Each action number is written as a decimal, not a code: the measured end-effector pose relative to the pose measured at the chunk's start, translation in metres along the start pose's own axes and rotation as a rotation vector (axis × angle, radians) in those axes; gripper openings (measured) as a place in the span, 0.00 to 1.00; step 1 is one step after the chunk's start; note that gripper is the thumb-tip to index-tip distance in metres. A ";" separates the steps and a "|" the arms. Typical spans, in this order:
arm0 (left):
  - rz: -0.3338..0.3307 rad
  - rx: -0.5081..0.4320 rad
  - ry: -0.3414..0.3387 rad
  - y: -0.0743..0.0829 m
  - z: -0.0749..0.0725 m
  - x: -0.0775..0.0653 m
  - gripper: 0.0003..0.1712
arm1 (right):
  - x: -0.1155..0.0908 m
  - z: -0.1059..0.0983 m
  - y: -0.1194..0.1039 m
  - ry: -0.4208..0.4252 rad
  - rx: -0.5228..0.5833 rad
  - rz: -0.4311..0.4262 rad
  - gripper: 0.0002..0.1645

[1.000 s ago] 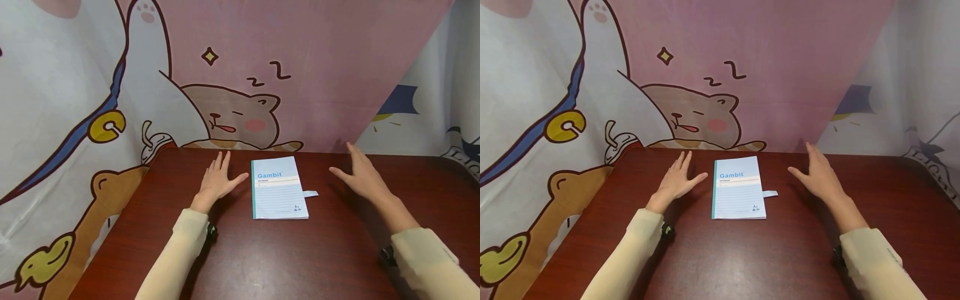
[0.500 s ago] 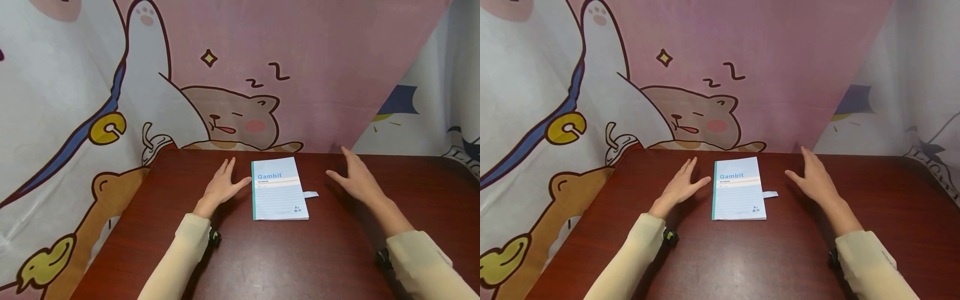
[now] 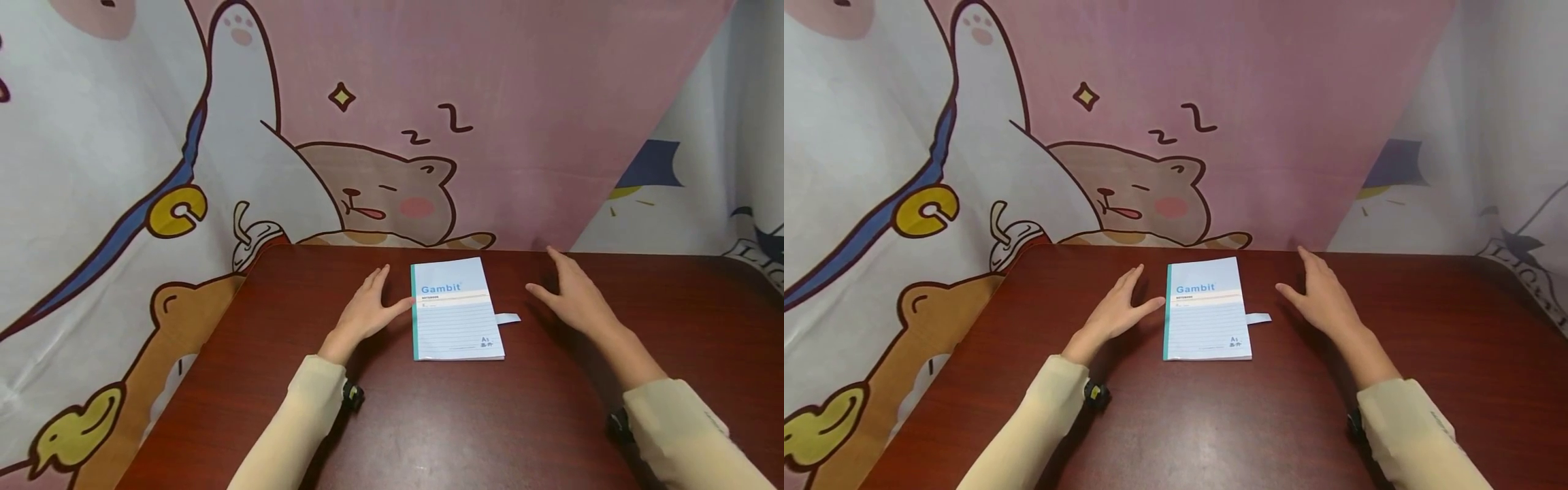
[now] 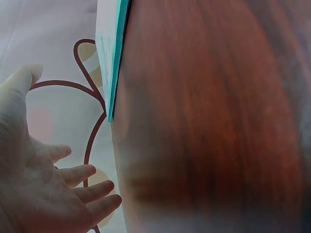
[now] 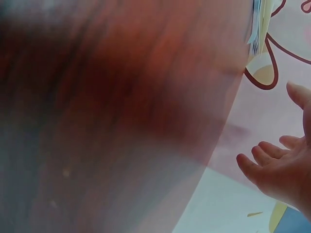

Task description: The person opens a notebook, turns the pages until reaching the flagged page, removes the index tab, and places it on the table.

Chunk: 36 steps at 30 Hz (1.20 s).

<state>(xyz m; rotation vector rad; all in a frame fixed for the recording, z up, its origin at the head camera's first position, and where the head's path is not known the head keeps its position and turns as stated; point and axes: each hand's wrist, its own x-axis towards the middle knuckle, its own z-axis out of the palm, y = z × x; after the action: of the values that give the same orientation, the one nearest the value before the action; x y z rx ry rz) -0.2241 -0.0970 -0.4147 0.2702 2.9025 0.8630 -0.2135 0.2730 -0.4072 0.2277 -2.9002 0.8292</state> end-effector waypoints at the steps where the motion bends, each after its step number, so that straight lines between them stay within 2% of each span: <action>1: 0.001 -0.003 0.000 0.000 0.000 0.000 0.55 | 0.000 0.001 -0.001 -0.001 -0.001 0.002 0.55; 23: 0.024 -0.117 0.008 0.004 0.007 -0.007 0.56 | -0.001 0.009 -0.013 -0.055 0.001 0.024 0.50; 36: 0.029 -0.181 0.002 0.007 0.008 -0.012 0.53 | -0.003 0.012 -0.020 -0.061 0.036 -0.005 0.44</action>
<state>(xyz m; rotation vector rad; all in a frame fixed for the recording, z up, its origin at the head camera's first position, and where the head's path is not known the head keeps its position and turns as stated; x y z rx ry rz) -0.2099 -0.0895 -0.4172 0.2964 2.8035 1.1221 -0.2080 0.2501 -0.4075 0.2679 -2.9419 0.8892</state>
